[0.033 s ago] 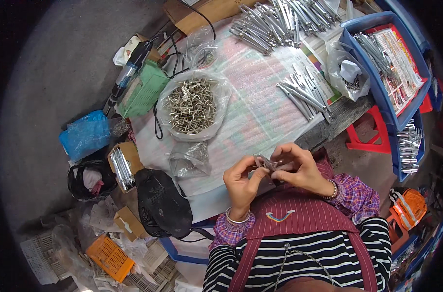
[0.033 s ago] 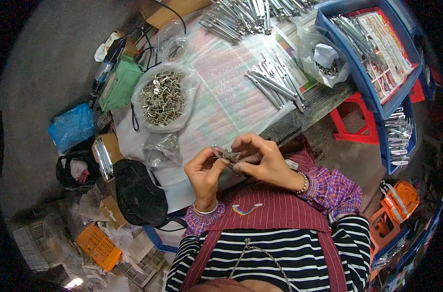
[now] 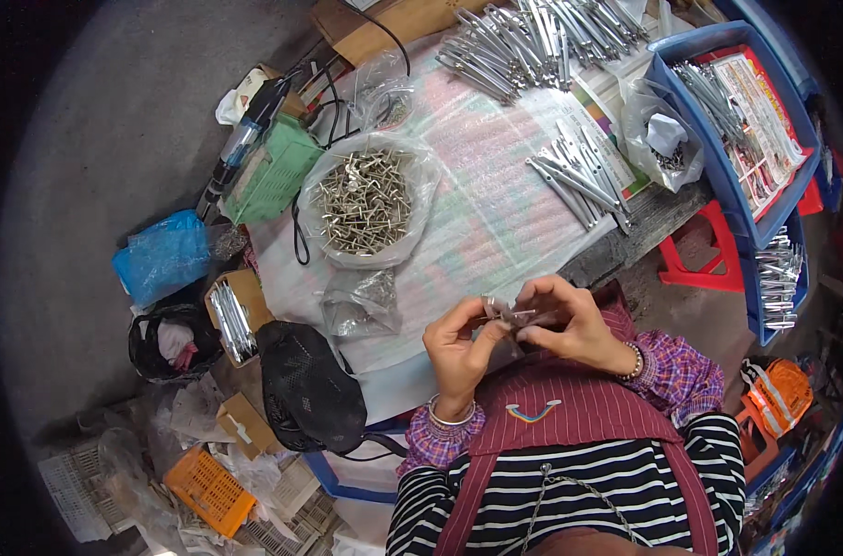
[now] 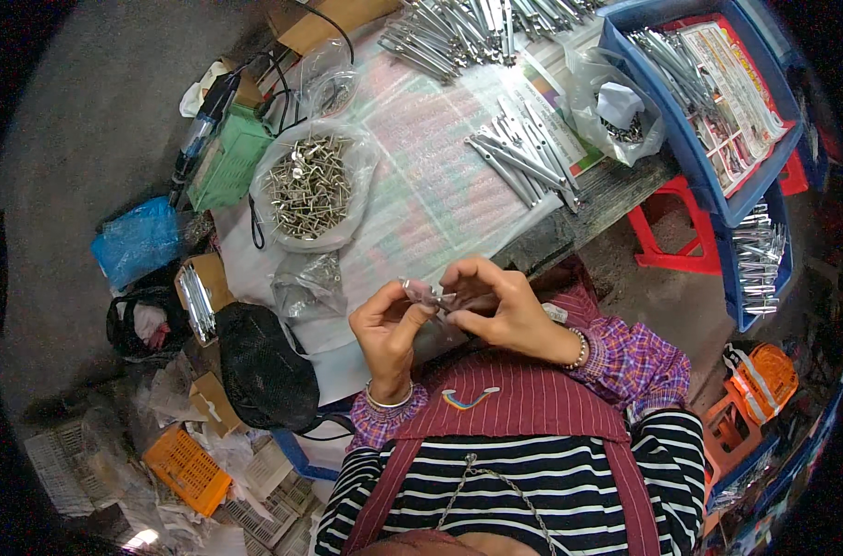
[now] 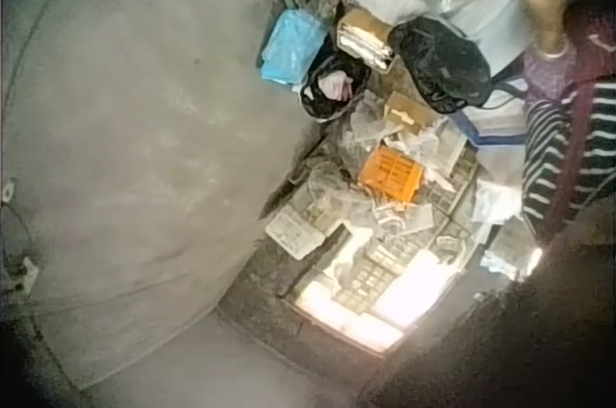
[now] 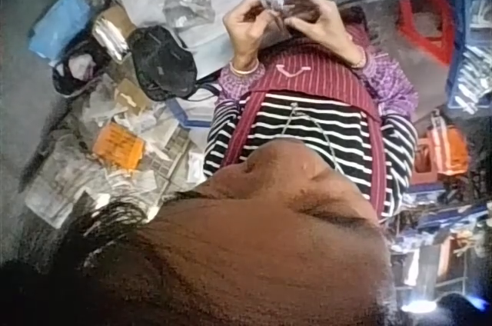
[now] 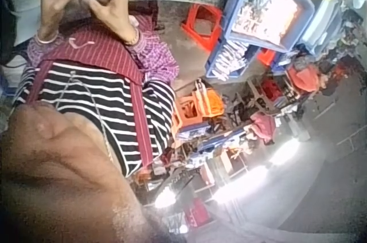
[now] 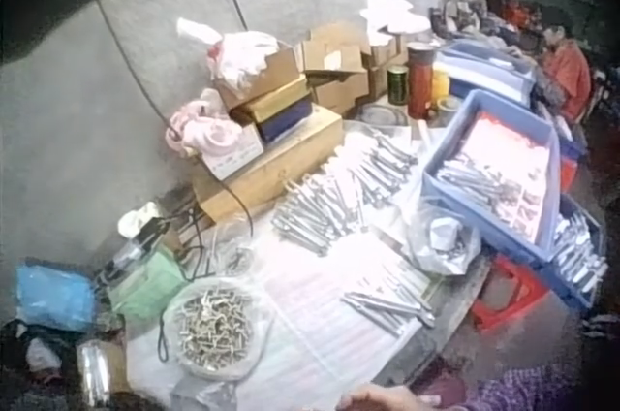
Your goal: The person is manually assembling small hardware components by sliding metal pins into brackets.
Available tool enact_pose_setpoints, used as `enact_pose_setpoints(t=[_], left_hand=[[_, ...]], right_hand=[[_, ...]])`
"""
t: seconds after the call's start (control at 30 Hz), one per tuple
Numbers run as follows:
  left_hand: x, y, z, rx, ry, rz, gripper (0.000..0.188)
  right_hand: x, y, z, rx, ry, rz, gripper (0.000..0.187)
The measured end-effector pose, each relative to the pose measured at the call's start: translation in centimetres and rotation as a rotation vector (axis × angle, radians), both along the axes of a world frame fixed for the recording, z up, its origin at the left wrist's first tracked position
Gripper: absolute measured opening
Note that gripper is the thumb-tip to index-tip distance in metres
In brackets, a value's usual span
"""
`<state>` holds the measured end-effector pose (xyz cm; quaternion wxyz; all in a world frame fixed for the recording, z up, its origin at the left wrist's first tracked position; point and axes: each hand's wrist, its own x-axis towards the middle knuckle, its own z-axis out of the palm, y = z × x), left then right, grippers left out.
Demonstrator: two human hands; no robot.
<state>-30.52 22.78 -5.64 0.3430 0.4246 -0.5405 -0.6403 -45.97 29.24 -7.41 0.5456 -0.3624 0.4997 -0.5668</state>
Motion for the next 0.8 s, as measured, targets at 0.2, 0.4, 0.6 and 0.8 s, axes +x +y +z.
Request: enact_pose_setpoints(t=[0.2,0.4,0.6,0.8], left_hand=[[0.5,-0.6,3.4,0.154,0.035,-0.283,0.017],[1.0,-0.5,3.7,-0.102,-0.064,-0.340,0.018],[0.6,0.5,2.0,-0.396,-0.299,-0.255,0.015],[0.4,1.1,0.9,-0.579,-0.293,-0.044,0.017]], right_hand=[[-1.9,0.7,-0.4,-0.299,0.471,0.011,0.025],[-3.3,-2.9,3.3,-0.434,0.723,-0.178,0.033],[-2.1,-2.7,5.0,-0.413,0.443,-0.081,0.052],[0.2,0.8,3.3,-0.207,0.302,0.043,0.077]])
